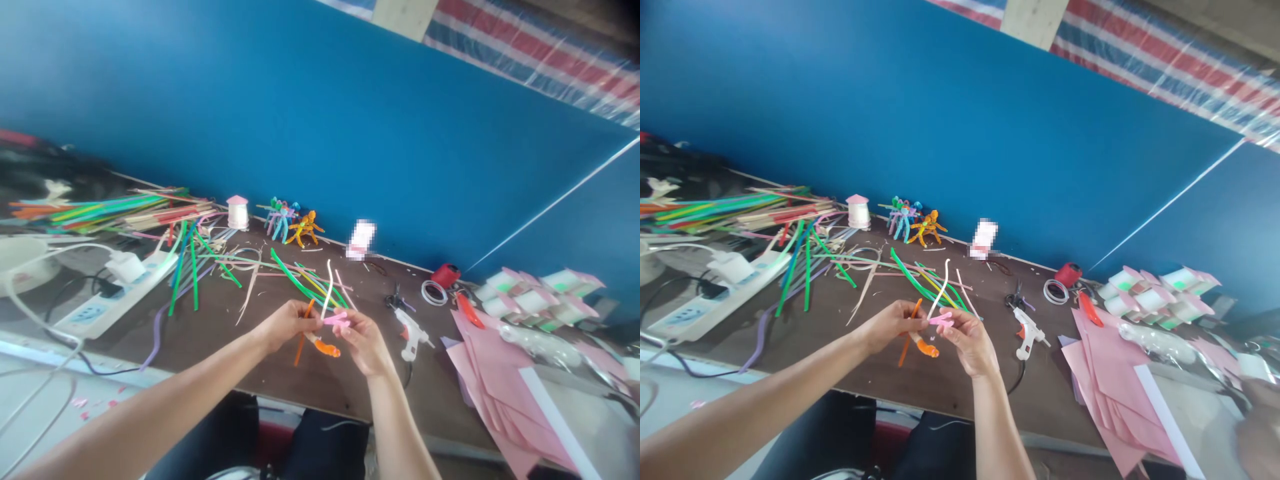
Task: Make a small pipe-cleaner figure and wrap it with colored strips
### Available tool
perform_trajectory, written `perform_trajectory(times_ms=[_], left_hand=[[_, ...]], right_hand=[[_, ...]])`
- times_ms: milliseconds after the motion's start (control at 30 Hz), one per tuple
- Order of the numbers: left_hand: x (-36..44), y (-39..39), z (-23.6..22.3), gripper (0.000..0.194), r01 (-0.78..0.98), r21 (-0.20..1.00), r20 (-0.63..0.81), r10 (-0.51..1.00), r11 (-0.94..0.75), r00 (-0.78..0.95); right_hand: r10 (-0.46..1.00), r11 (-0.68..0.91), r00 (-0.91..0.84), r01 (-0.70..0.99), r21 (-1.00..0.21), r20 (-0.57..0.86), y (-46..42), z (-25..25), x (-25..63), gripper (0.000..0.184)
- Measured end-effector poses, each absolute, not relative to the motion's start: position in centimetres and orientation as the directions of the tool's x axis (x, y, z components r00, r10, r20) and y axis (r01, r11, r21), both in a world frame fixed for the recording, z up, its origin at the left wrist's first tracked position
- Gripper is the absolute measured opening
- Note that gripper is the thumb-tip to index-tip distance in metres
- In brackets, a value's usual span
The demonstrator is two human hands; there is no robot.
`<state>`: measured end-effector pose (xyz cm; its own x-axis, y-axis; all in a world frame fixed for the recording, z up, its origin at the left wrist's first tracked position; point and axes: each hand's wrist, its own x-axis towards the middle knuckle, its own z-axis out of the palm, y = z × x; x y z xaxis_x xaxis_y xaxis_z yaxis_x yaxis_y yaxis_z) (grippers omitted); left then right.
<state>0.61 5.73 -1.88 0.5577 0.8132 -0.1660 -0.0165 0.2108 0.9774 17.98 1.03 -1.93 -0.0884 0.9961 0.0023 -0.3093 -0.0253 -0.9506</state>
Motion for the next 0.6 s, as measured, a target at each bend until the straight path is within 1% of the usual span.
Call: perform_trajectory(times_ms=[100, 167, 300, 400, 600], left_hand=[[0.8, 5.6, -1.4, 0.024, -0.05, 0.964, -0.185, 0.792, 0.262, 0.582], [1.0, 5.5, -1.1, 0.025, -0.068, 0.956, -0.192, 0.784, 0.284, 0.59], [1.2, 5.5, -0.9, 0.027, -0.075, 0.944, -0.223, 0.789, 0.321, 0.572], [1.3, 5.6, -0.9, 0.026, -0.089, 0.934, -0.239, 0.788, 0.346, 0.568], [1.6, 5.5, -0.4, 0.025, -0.154, 0.925, -0.194, 0.78, 0.347, 0.595]], right_hand=[[0.998, 0.024, -0.043, -0.293, -0.956, 0.038, 1.3, -1.8, 17.8, 0.031], [0.998, 0.058, -0.004, -0.277, -0.959, 0.062, 1.4, -1.7, 17.7, 0.027], [0.994, 0.101, 0.054, -0.259, -0.961, 0.09, 1.7, -1.5, 17.4, 0.02], [0.99, 0.124, 0.098, -0.246, -0.961, 0.103, 1.9, -1.4, 17.3, 0.019], [0.978, 0.168, 0.161, -0.252, -0.953, 0.13, 2.1, -1.4, 17.0, 0.017]])
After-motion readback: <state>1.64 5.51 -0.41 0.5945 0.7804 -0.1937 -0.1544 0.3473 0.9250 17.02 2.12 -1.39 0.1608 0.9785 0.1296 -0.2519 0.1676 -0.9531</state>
